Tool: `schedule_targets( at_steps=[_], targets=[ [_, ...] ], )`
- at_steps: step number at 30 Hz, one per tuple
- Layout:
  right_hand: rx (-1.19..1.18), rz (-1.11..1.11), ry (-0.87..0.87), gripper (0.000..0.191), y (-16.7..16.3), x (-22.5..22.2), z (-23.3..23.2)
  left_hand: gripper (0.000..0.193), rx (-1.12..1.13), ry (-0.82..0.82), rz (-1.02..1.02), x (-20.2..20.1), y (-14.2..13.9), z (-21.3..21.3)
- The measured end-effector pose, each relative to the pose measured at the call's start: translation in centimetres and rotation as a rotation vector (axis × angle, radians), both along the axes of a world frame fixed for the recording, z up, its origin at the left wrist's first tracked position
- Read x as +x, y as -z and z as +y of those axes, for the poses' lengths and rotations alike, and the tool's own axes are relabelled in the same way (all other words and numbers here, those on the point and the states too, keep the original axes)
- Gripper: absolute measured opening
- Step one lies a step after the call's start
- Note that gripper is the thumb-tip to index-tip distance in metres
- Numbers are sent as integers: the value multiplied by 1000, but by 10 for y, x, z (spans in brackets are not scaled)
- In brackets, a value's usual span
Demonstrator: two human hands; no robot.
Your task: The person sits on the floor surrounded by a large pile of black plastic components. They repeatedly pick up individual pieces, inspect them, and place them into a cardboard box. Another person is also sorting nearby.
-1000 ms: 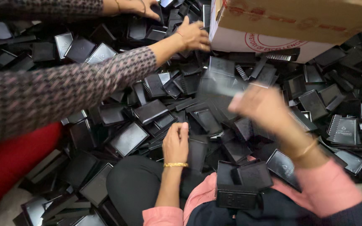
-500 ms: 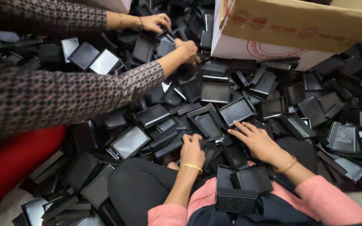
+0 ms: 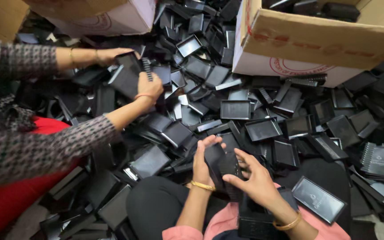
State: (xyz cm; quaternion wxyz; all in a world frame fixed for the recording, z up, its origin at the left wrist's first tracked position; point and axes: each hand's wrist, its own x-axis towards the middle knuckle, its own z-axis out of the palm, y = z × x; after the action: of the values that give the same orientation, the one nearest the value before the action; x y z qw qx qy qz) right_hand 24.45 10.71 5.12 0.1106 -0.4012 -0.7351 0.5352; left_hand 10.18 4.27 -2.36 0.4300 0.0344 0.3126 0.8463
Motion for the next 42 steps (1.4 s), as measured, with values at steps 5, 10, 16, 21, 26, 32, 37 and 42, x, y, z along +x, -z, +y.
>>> schedule_targets(
  at_steps=[5,10,16,21,26,32,37,42],
  targets=[
    [-80,128,46,85,10,-18,10,68,-143,43,263,13,14,5],
    [-67,138,61,83,19,-23,7,62,-118,38,437,25,23,4],
    [-755,105,83,56,13,-14,37,49,-292,-100,1088,9,3,-4],
    [-510,61,-41,54,23,8,32,54,-718,-333,1144,-1,-15,-10],
    [-202,46,-64,54,23,13,22,59,-807,-167,929,1,-25,-16],
    [613,-73,-371,20,-83,-36,139,29,-685,-506,1159,-23,-9,-18],
    [-37,735,51,26,-131,15,144,15,-758,-292,1280,-6,19,-7],
    [214,-52,-272,38,-61,38,71,21,-908,129,1793,29,38,17]
  ],
)
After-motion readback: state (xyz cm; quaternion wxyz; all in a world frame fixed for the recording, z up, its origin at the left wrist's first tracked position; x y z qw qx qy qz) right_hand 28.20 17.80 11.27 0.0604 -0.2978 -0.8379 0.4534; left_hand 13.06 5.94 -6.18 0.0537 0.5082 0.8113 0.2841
